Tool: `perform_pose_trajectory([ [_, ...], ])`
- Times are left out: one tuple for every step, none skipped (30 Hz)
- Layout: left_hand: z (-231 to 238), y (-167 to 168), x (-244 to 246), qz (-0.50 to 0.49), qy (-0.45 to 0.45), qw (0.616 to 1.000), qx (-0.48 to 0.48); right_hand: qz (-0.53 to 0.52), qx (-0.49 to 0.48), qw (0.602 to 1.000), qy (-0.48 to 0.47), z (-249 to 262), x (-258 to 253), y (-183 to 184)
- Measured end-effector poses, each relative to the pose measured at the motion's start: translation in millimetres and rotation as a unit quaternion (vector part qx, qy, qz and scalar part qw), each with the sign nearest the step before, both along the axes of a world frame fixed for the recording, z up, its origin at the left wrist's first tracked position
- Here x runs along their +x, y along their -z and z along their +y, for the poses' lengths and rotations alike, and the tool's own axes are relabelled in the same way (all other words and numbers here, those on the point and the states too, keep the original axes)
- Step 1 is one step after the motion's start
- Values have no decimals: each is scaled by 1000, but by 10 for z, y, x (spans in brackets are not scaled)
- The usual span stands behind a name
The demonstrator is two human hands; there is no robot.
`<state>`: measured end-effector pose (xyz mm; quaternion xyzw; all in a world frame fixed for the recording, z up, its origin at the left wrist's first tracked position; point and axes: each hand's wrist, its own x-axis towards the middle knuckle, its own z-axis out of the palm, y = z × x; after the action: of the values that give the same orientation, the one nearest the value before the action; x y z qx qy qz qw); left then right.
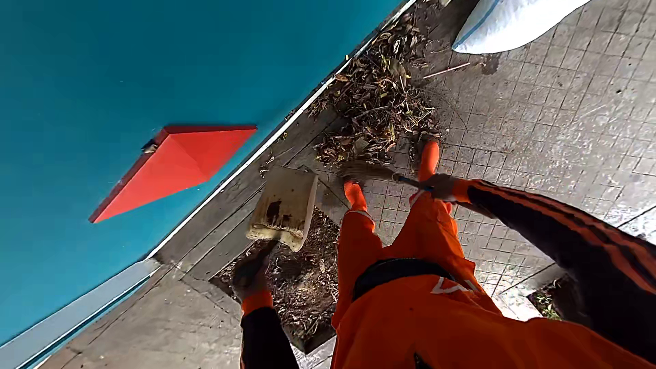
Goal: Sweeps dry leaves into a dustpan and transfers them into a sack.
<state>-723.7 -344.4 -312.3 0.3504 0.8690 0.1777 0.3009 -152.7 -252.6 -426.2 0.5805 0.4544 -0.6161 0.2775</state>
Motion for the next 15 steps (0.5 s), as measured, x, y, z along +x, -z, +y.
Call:
perform_pose_trajectory([
  [-40, 5, -153, -1, 3, 1000, 9, -28, 49, 998, 27, 82, -21, 274],
  [-124, 2, -302, -5, 5, 1000, 22, -52, 67, 995, 56, 234, -9, 341],
  [-252, -26, -453, -9, 8, 999, 35, -70, 55, 992, 85, 378, -26, 207],
  [-370, -54, -593, -16, 1, 999, 47, -89, 42, 989, 108, 462, -59, 49],
  [-453, -64, -704, -21, -9, 998, 58, -104, 39, 986, 123, 548, -123, -144],
  [-519, -86, -783, -28, -24, 998, 56, -115, 48, 984, 131, 585, -194, -321],
  [-595, -91, -866, -32, -34, 998, 52, -119, 62, 981, 137, 555, -263, -466],
  [-659, -91, -921, -31, -42, 998, 44, -123, 82, 978, 144, 473, -326, -572],
  [-726, -93, -966, -28, -45, 998, 35, -125, 96, 976, 149, 369, -403, -686],
  [-803, -89, -1014, -26, -44, 998, 33, -123, 99, 975, 154, 242, -517, -827],
  [-880, -81, -1057, -27, -49, 998, 34, -116, 89, 977, 158, 107, -678, -993],
  [-964, -60, -1104, -29, -57, 997, 35, -103, 60, 981, 152, 16, -883, -1171],
  [-1050, -38, -1146, -31, -68, 997, 38, -84, 25, 987, 138, -63, -1095, -1288],
  [-1134, -33, -1179, -35, -81, 995, 40, -56, -8, 992, 115, -144, -1299, -1310],
  [-1223, -24, -1202, -37, -87, 994, 46, -27, -27, 995, 88, -214, -1484, -1233],
])
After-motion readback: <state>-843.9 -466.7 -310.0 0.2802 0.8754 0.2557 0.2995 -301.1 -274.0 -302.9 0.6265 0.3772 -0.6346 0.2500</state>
